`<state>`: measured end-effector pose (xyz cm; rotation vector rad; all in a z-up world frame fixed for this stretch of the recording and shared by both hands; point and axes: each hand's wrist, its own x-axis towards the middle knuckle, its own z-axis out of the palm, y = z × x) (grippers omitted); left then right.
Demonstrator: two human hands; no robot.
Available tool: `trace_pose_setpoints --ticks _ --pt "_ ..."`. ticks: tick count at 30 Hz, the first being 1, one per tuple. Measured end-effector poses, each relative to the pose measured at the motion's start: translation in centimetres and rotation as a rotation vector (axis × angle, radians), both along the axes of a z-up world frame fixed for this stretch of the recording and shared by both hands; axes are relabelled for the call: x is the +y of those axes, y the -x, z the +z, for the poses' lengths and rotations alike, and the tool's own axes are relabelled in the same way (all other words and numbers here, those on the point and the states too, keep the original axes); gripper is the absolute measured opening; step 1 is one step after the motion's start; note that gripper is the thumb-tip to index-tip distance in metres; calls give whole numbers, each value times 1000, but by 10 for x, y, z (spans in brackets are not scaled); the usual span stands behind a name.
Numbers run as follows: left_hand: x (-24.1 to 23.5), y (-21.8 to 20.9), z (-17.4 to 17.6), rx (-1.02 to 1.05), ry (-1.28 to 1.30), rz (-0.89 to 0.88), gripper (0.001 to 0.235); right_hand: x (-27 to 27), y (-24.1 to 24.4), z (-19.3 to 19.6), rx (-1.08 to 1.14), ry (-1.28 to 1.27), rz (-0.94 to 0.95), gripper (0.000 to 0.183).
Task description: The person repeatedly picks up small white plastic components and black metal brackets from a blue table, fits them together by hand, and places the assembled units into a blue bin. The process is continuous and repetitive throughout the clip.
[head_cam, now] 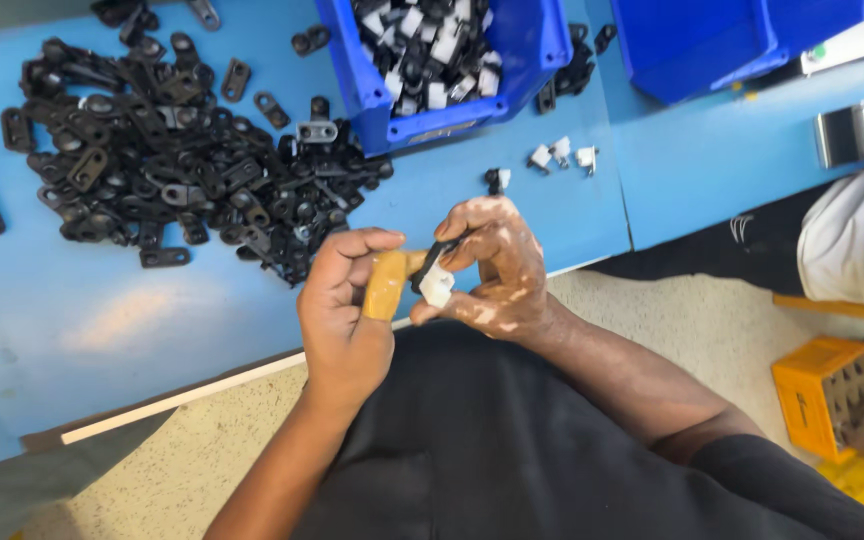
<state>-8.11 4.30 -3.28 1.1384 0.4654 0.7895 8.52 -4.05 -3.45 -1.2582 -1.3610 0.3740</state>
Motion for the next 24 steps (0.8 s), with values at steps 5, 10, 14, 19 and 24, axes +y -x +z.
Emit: trace_pose_setpoints --ticks 5,10,14,19,24 --pt "14 -18 -13 160 69 50 27 8 -62 34 -34 187 213 57" --pt "35 -1 -43 844 -1075 14 32 17 -103 21 -405 320 -162 50" --pt "43 -1 -74 861 -1309 -176 22 1 -105 -40 -340 804 -152 33" --pt "43 -5 -87 590 -629 7 24 -8 -103 -115 -559 856 -500 35" --pt "29 -34 -91 332 373 54 21 -21 -91 -125 -238 673 -331 27"
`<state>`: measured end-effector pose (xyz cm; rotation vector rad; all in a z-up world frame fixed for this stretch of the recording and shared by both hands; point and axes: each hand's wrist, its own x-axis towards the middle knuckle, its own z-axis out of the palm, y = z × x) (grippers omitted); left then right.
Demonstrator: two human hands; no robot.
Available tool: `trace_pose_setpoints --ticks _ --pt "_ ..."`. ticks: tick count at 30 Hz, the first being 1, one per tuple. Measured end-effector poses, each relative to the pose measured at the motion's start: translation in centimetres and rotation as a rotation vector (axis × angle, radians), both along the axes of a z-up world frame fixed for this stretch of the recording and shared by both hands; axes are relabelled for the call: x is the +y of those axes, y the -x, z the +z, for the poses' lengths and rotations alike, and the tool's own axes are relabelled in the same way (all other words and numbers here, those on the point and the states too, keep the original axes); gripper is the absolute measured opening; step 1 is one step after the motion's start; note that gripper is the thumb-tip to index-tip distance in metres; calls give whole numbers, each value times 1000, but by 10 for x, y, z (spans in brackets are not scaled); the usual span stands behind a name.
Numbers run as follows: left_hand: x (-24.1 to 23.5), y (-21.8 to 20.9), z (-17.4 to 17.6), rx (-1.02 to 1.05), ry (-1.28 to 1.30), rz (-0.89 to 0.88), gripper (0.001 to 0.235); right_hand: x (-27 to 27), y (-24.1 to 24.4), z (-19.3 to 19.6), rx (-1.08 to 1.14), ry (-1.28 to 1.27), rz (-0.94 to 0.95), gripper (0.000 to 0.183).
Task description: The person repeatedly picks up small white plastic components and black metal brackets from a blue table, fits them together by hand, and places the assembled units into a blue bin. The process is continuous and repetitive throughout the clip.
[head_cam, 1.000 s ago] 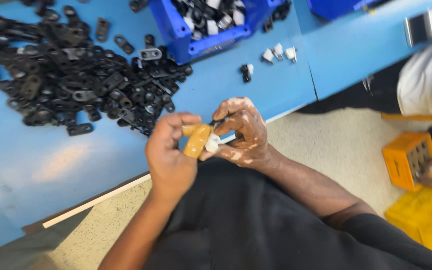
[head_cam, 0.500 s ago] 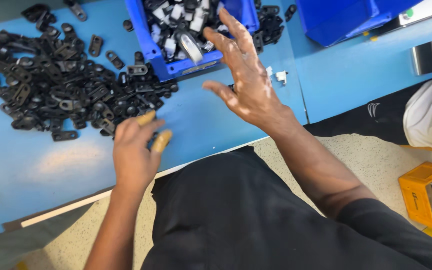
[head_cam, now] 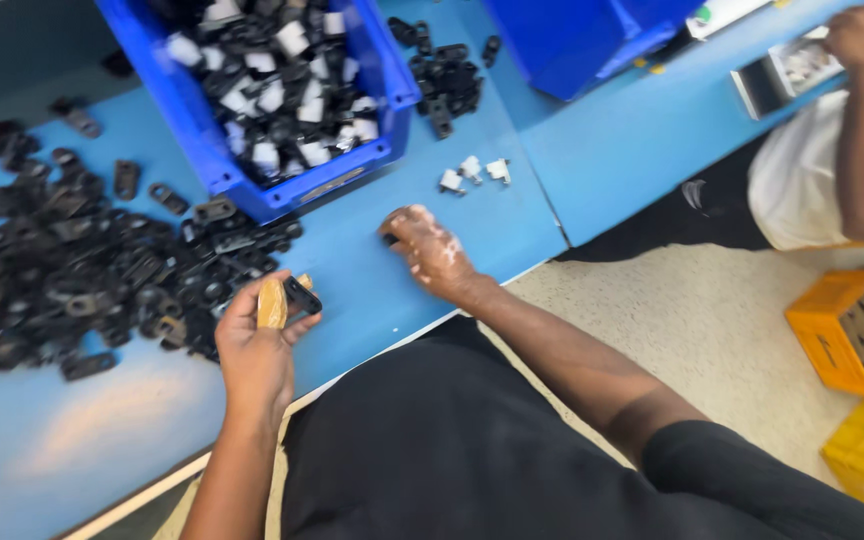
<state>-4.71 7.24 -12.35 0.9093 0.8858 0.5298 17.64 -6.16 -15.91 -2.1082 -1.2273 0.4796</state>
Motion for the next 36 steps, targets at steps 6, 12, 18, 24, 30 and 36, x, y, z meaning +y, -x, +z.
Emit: trace_pose_setpoints --ticks 6,12,18,24,30,36 --pt "-17 -10 8 -118 185 -102 29 -9 13 31 836 -210 -33 34" --pt "-13 -14 16 -105 180 -135 27 6 7 98 476 42 208 45" --pt "-13 -9 19 -47 190 -105 30 23 -30 91 268 -352 37 62" --pt "-20 10 14 -96 203 -23 40 -14 -94 16 -260 -3 -409 71" --pt "-26 17 2 -45 299 18 44 10 -47 -25 -219 63 -254 62" --pt "-25 13 -3 -72 241 16 44 8 30 -12 -262 -94 243 60"
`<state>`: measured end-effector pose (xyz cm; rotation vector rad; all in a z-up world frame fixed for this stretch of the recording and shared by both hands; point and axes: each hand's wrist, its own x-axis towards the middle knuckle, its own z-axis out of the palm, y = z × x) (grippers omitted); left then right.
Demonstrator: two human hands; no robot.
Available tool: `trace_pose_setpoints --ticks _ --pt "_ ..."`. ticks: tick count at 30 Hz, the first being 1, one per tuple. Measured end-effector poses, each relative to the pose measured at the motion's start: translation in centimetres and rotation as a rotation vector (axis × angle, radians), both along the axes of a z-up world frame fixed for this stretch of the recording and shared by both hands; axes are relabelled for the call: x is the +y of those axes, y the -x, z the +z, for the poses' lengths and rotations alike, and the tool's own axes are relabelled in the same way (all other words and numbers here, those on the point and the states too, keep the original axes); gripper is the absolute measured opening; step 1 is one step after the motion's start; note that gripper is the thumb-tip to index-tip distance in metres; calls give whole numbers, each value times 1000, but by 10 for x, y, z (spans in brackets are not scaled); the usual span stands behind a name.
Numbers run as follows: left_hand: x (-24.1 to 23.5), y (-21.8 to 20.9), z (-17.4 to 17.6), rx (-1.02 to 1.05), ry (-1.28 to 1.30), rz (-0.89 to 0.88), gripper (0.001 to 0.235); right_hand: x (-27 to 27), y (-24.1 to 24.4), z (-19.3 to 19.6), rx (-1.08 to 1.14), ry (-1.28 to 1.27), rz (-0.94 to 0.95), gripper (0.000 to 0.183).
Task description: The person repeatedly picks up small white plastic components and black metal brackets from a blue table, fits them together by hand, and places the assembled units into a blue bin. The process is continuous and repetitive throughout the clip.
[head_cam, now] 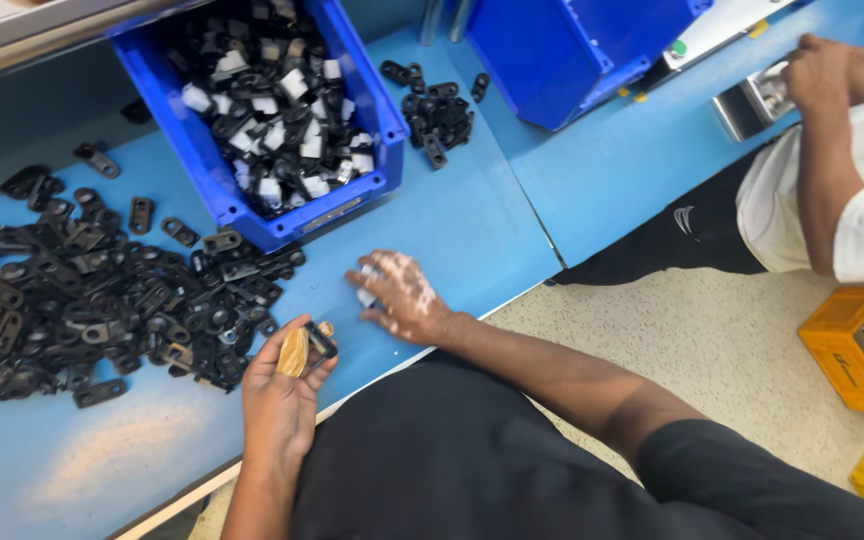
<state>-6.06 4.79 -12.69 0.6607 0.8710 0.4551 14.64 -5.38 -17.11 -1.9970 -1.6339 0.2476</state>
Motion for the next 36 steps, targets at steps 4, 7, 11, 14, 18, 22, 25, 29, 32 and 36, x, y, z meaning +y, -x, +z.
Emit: trace_pose_setpoints --ticks 4,7,11,14,18,22,25,29,32,36 --pt "2 0 -3 -18 -26 27 48 4 16 7 -136 5 90 47" --pt "1 -1 -5 -6 -42 22 53 7 10 8 -65 63 43 37" --pt "3 -4 -3 10 -32 15 33 8 9 21 13 71 -2 33" --pt "-1 -8 2 -42 -26 13 24 6 12 48 119 -66 -42 34" --pt "-4 -6 13 -160 40 -35 25 1 19 89 545 -123 19 29" --pt "-5 -5 24 -231 90 -34 23 2 21 119 561 -196 147 27" --pt "-3 0 29 -254 120 -53 19 6 22 132 564 -249 255 27" --pt "-1 -3 47 -274 -88 -15 16 13 19 146 478 -260 353 24" --pt "-3 0 74 -219 -444 8 23 14 23 156 408 -236 244 28" --pt "-3 5 105 152 -1314 -3 32 13 35 161 612 -155 68 24"
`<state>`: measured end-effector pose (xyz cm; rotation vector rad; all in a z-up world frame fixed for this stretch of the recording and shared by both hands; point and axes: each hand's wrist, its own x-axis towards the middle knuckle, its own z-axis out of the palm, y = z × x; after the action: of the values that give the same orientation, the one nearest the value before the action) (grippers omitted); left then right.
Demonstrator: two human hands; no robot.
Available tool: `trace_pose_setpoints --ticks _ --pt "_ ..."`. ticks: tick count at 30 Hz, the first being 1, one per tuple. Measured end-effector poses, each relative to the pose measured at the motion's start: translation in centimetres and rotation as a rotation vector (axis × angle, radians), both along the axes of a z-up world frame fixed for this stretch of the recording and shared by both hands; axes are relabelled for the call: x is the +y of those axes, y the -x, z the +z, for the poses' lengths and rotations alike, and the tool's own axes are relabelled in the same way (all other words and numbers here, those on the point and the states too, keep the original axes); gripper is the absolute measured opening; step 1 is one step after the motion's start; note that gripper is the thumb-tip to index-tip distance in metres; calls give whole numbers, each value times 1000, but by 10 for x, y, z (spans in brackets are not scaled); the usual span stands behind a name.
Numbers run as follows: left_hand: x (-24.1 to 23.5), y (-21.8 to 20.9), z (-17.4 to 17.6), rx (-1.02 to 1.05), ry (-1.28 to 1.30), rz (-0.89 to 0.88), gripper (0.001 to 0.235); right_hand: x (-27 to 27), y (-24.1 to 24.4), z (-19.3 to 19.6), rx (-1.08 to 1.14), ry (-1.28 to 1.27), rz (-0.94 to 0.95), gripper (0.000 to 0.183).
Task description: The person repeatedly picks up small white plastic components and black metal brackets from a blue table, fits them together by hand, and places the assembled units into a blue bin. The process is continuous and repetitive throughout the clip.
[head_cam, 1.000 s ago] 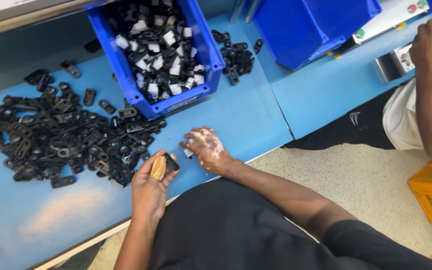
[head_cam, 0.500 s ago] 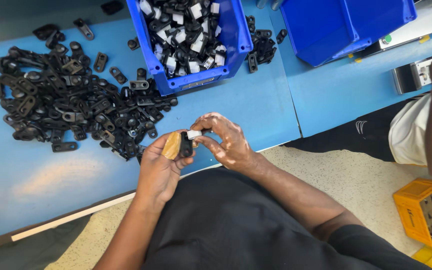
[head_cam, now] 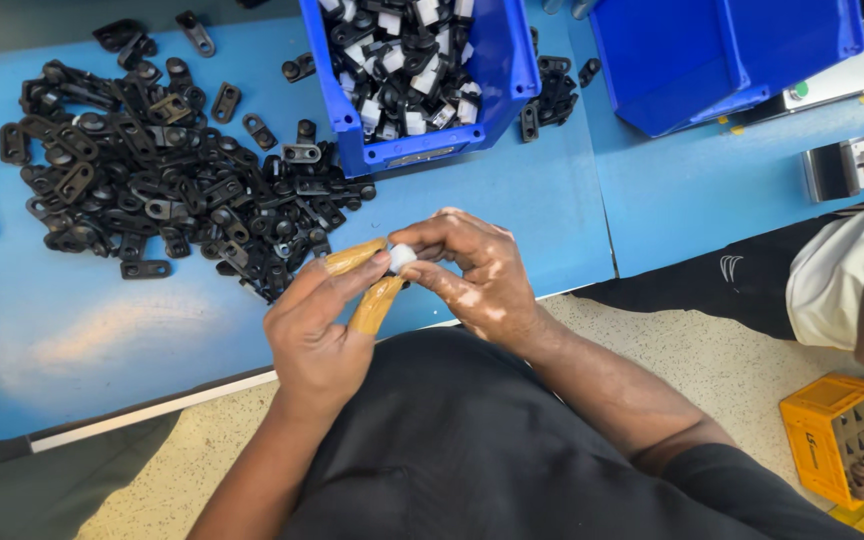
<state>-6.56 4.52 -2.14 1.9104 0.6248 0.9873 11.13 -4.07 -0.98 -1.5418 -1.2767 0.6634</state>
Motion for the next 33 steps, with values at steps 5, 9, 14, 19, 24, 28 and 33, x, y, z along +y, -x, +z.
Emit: trace_pose_setpoints --ticks 5,9,14,19,24,28,33 --pt "-4 -9 0 -316 547 -56 38 -3 11 -6 0 -151 -43 29" --pt "-9 -12 -10 -280 800 -27 34 -2 8 -19 -196 -259 -53 30" --pt "-9 -20 -18 -511 1018 -137 28 -2 17 -33 -153 -348 80 34" --pt "-15 -6 -23 -410 815 -146 29 -9 16 -38 172 -290 73 31" --pt "-7 -10 -17 -387 884 -181 29 -4 10 -38 67 -372 95 32" --pt "-9 -13 -6 -455 930 -133 22 -5 15 -32 264 -300 -31 29" --pt "-12 -12 -4 -466 979 -226 34 -13 3 -18 -105 -290 39 22"
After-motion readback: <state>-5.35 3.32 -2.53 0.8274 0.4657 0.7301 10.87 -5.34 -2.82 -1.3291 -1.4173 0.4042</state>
